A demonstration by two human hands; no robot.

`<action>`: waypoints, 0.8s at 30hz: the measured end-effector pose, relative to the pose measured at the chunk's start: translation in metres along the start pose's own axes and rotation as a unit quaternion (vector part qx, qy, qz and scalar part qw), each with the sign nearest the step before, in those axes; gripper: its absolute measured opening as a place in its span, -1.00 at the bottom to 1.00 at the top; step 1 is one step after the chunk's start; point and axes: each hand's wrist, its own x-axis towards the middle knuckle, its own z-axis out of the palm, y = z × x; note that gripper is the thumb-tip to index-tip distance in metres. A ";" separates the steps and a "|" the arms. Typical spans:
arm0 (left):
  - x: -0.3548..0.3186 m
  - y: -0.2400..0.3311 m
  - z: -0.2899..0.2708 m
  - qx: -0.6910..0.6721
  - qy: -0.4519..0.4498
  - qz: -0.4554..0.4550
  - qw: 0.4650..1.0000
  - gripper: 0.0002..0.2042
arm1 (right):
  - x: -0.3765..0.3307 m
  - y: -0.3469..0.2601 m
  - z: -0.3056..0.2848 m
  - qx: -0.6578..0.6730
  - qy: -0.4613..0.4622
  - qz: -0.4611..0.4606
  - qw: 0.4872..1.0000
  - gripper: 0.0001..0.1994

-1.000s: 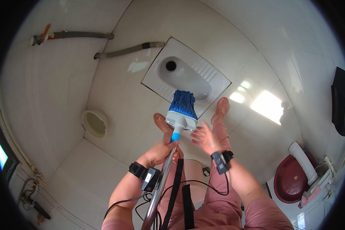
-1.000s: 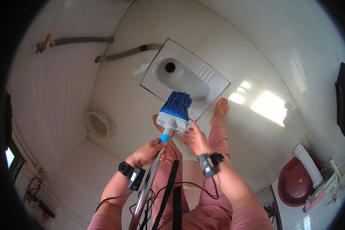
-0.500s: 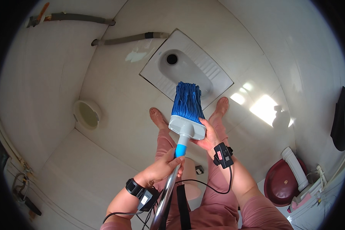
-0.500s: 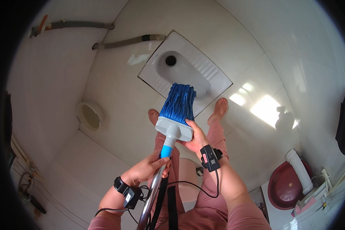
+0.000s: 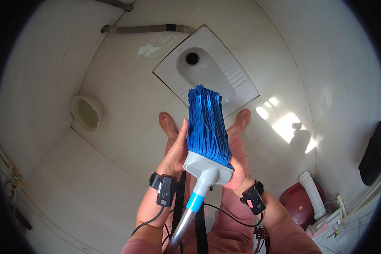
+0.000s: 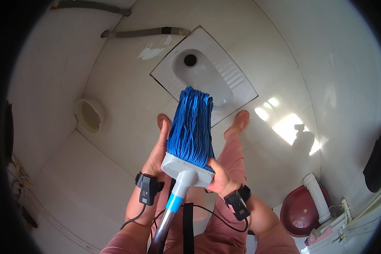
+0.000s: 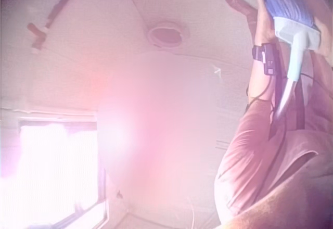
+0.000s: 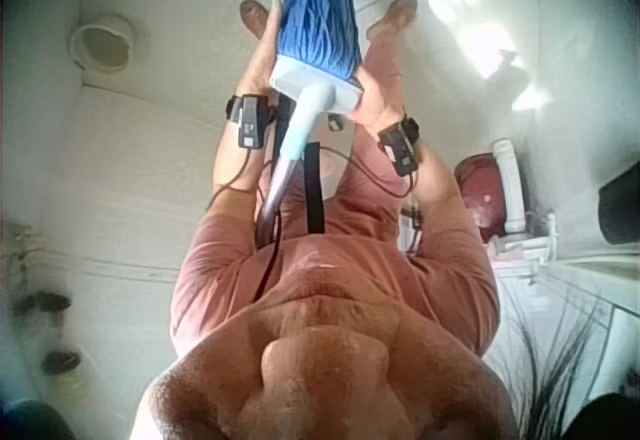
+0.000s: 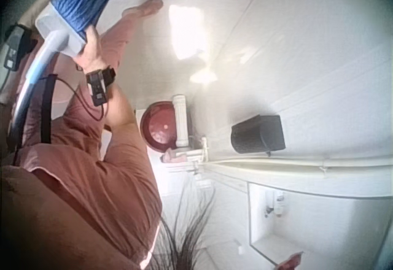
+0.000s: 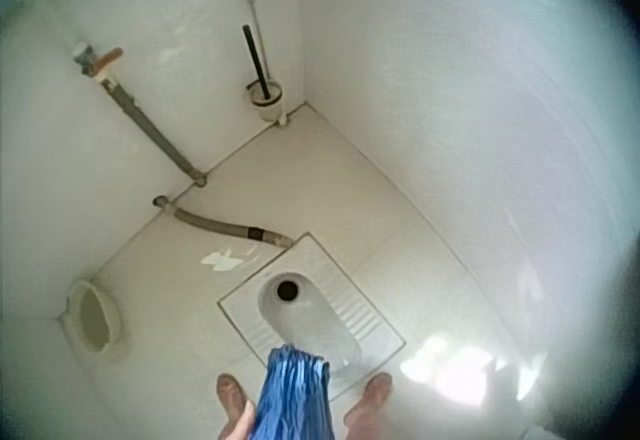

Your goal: The person mops the floor around a toilet and then wrings the blue mop head by hand.

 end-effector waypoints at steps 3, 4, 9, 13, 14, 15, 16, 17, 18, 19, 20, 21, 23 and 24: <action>-0.002 -0.009 -0.007 -0.031 -0.014 -0.016 0.999 -0.49 | -0.009 0.001 0.007 -0.024 -0.002 0.036 0.999 -0.60; -0.004 -0.013 -0.005 -0.042 -0.018 -0.020 0.999 -0.51 | -0.013 0.003 0.005 -0.036 -0.002 0.034 0.999 -0.60; -0.010 -0.029 0.004 -0.060 0.036 0.012 0.997 -0.56 | -0.024 0.001 0.013 -0.056 -0.018 -0.006 0.998 -0.60; -0.009 -0.038 0.013 -0.051 -0.012 -0.021 0.998 -0.59 | -0.038 -0.022 -0.024 -0.125 -0.003 0.085 0.989 -0.43; -0.010 -0.037 0.015 -0.055 -0.003 -0.012 0.998 -0.59 | -0.037 -0.037 -0.033 -0.157 -0.010 0.110 0.981 -0.36; -0.008 -0.037 0.016 -0.058 0.005 -0.004 0.998 -0.60 | -0.032 -0.057 -0.040 -0.189 -0.017 0.134 0.973 -0.29; -0.004 -0.041 0.017 -0.056 0.004 -0.005 0.998 -0.60 | -0.023 -0.076 -0.075 -0.103 -0.076 0.136 0.982 -0.30; 0.001 -0.046 0.013 -0.028 0.018 0.031 0.999 -0.60 | -0.011 -0.091 -0.107 -0.015 -0.135 0.137 0.981 -0.30; 0.005 -0.050 0.008 -0.002 0.036 0.069 0.997 -0.60 | 0.006 -0.091 -0.102 -0.042 0.002 0.048 0.998 -0.28; 0.009 -0.053 0.006 0.021 0.045 0.089 0.995 -0.60 | 0.017 -0.094 -0.097 -0.068 0.142 -0.049 0.986 -0.25; 0.011 -0.056 0.004 0.035 0.047 0.096 0.994 -0.60 | 0.035 -0.096 -0.130 0.005 0.115 -0.102 0.988 -0.31; 0.010 -0.059 0.001 0.046 0.046 0.096 0.993 -0.60 | 0.049 -0.094 -0.148 0.043 0.122 -0.146 0.981 -0.32; 0.004 -0.063 -0.006 0.062 0.041 0.085 0.994 -0.60 | 0.069 -0.077 -0.162 0.091 0.134 -0.204 0.965 -0.34; 0.001 -0.063 -0.012 0.067 0.041 0.078 0.994 -0.60 | 0.080 -0.069 -0.168 0.105 0.136 -0.219 0.960 -0.35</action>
